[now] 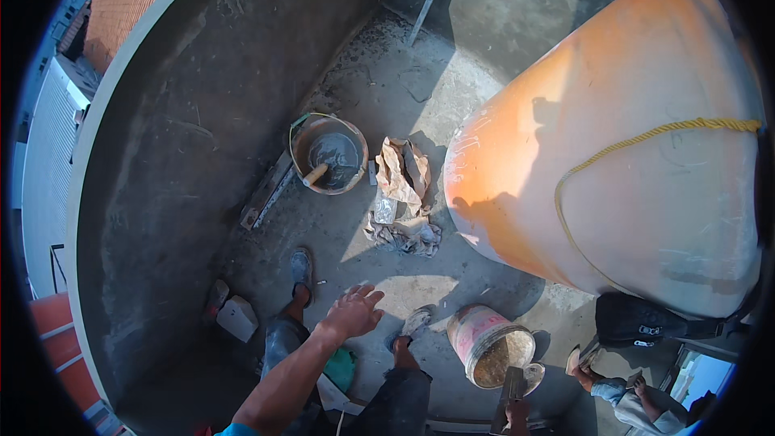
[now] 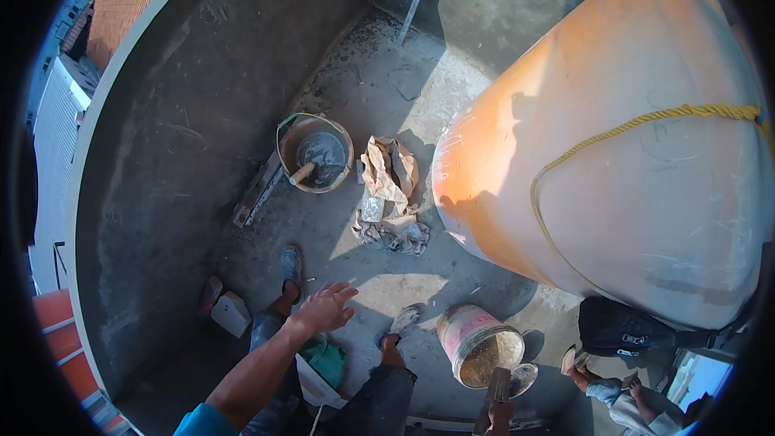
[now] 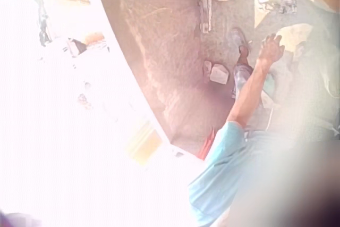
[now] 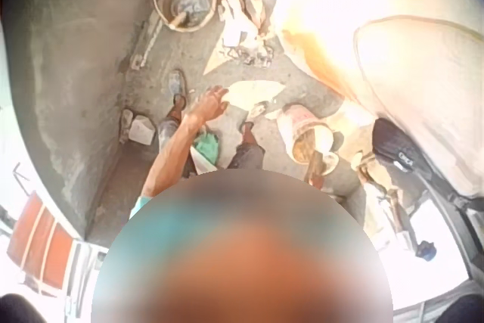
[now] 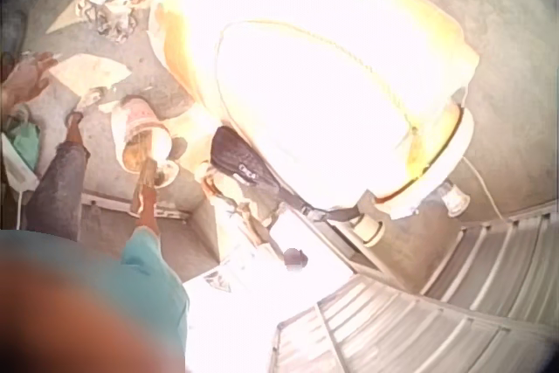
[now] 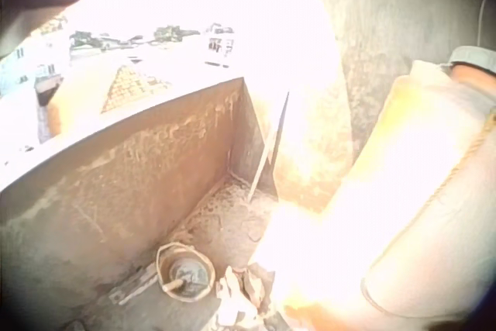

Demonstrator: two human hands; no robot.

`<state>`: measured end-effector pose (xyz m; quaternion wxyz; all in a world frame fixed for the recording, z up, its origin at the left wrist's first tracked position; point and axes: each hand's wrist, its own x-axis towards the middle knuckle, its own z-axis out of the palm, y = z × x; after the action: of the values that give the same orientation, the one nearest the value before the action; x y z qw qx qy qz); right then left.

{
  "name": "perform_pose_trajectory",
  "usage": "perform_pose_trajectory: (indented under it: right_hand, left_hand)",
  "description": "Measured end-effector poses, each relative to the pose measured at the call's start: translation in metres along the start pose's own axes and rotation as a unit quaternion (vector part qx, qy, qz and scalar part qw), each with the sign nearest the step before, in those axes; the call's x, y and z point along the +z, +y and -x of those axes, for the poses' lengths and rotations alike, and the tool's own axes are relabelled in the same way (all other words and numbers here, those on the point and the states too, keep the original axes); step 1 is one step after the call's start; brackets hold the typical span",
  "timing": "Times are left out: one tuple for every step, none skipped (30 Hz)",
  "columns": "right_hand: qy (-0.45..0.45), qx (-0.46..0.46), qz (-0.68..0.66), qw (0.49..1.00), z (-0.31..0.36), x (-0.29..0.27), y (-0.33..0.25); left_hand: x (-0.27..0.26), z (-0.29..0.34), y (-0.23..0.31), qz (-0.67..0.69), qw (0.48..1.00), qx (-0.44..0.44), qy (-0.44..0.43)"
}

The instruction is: Applying and smoothing plaster or cement on the top edge of a concrete wall using a hand trowel.

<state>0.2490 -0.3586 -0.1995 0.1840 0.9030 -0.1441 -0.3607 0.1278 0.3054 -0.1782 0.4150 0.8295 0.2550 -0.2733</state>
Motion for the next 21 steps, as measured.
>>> perform_pose_trajectory:
  right_hand:
    - [0.011,-0.003,-0.01,1.0,0.01,-0.007,-0.002]
    - [0.027,0.033,-0.01,0.999,0.025,-0.014,0.009]
    - [0.039,0.069,-0.011,0.997,0.045,-0.02,0.011]
    - [0.042,0.066,-0.021,0.997,0.063,-0.03,-0.004]
    - [0.055,0.086,-0.098,0.99,0.079,-0.041,-0.021]
    - [0.064,0.112,-0.171,0.977,0.104,-0.051,-0.033]
    - [0.108,0.089,-0.134,0.981,0.142,-0.073,-0.074]
    - [0.151,0.065,-0.095,0.982,0.196,-0.104,-0.12]
    - [0.083,-0.04,0.008,0.996,0.187,-0.094,-0.105]
    - [0.009,-0.149,0.104,0.983,0.192,-0.094,-0.113]
    - [0.012,-0.144,0.093,0.985,0.194,-0.096,-0.123]
    - [0.058,-0.103,0.021,0.993,0.209,-0.108,-0.157]
    - [0.105,-0.056,-0.057,0.991,0.247,-0.13,-0.2]
    - [0.097,-0.087,-0.08,0.988,0.267,-0.157,-0.236]
    - [0.09,-0.109,-0.101,0.985,0.292,-0.181,-0.259]
    - [0.099,-0.172,-0.131,0.971,0.31,-0.2,-0.28]
    - [0.108,-0.234,-0.163,0.953,0.327,-0.218,-0.302]
    - [0.089,-0.273,-0.154,0.945,0.349,-0.245,-0.33]
    - [0.07,-0.309,-0.146,0.937,0.372,-0.27,-0.351]
    - [0.073,-0.341,-0.159,0.923,0.383,-0.285,-0.368]
    - [0.074,-0.377,-0.169,0.908,0.393,-0.298,-0.385]
  left_hand:
    - [-0.016,0.01,-0.006,-0.006,1.0,0.023,-0.007]
    - [-0.04,0.026,-0.005,-0.004,1.0,0.029,-0.002]
    - [-0.062,0.044,-0.003,-0.019,0.998,0.052,-0.013]
    - [-0.086,0.055,-0.004,-0.039,0.996,0.075,-0.021]
    - [-0.108,0.064,-0.008,-0.058,0.993,0.1,-0.012]
    - [-0.13,0.079,-0.008,-0.065,0.992,0.104,-0.012]
    - [-0.154,0.09,-0.01,-0.09,0.99,0.103,-0.018]
    - [-0.173,0.104,-0.014,-0.115,0.988,0.1,-0.024]
    - [-0.195,0.116,-0.018,-0.113,0.987,0.113,-0.024]
    - [-0.21,0.12,-0.021,-0.123,0.984,0.126,0.003]
    - [-0.224,0.127,-0.022,-0.131,0.981,0.139,0.029]
    - [-0.234,0.142,-0.025,-0.139,0.981,0.131,0.034]
    - [-0.248,0.152,-0.025,-0.121,0.986,0.108,0.031]
    - [-0.259,0.161,-0.025,-0.104,0.991,0.084,0.029]
    - [-0.266,0.168,-0.028,-0.111,0.989,0.091,0.029]
    - [-0.268,0.174,-0.034,-0.083,0.992,0.09,0.033]
    - [-0.272,0.177,-0.04,-0.058,0.994,0.09,0.037]
    - [-0.274,0.181,-0.047,-0.066,0.993,0.087,0.038]
    - [-0.275,0.185,-0.05,-0.056,0.993,0.092,0.053]
    - [-0.275,0.184,-0.053,-0.047,0.992,0.1,0.067]
    - [-0.273,0.184,-0.06,-0.054,0.992,0.097,0.067]
